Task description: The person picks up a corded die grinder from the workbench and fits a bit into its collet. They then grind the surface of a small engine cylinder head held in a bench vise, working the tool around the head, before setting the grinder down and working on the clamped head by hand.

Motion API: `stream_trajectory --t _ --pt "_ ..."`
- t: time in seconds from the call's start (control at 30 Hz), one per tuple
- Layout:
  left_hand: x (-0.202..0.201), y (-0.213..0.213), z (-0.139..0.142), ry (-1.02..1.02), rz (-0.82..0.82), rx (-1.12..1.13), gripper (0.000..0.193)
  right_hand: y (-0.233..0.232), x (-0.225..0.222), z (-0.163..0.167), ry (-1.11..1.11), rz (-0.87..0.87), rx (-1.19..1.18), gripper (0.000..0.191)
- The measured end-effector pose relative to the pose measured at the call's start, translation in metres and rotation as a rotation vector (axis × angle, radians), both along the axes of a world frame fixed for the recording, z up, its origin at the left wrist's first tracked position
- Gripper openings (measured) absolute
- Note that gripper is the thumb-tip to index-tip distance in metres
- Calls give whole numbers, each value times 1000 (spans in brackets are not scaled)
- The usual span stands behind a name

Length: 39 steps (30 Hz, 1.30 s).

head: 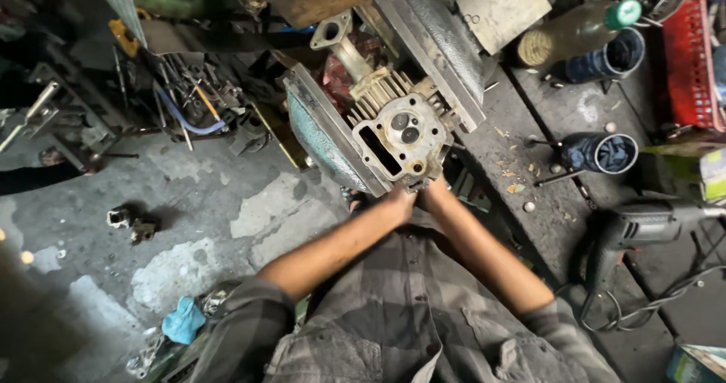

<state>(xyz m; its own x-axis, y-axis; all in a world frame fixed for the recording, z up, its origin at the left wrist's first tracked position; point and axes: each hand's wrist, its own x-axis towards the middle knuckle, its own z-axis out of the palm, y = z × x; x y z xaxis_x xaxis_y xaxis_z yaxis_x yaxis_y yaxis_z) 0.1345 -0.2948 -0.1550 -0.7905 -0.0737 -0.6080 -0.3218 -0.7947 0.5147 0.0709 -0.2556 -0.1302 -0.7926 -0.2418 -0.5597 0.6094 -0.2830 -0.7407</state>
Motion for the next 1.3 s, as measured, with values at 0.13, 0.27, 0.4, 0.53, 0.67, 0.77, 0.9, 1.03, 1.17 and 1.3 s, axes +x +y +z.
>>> stream_trajectory --t 0.13,0.27,0.4,0.53,0.67,0.77,0.9,1.03,1.17,1.3 --pt "18 9 -1 -71 -87 -396 47 -1 -21 4 -12 21 -87 45" --pt "-29 0 -16 -41 -81 134 46 24 30 21 121 228 269 46" --pt "-14 2 -10 58 -249 -239 45 29 29 -2 -31 276 180 47" --pt "46 22 8 180 -705 -740 44 20 -30 -32 -102 278 -35 48" --pt "21 25 -26 68 -374 -548 44 50 10 -8 6 389 126 49" --pt "-12 21 -48 26 -241 -416 44 63 48 22 -34 504 254 49" --pt "18 41 -34 118 -596 -809 44 37 1 -1 -140 407 62 50" --pt "33 47 10 0 -392 -907 45 13 -39 -21 -37 288 -20 51" --pt "-33 13 2 -71 42 -310 54 21 9 1 224 210 181 52" --pt "-49 5 6 -40 -15 -158 61 6 6 47 39 152 45 54"
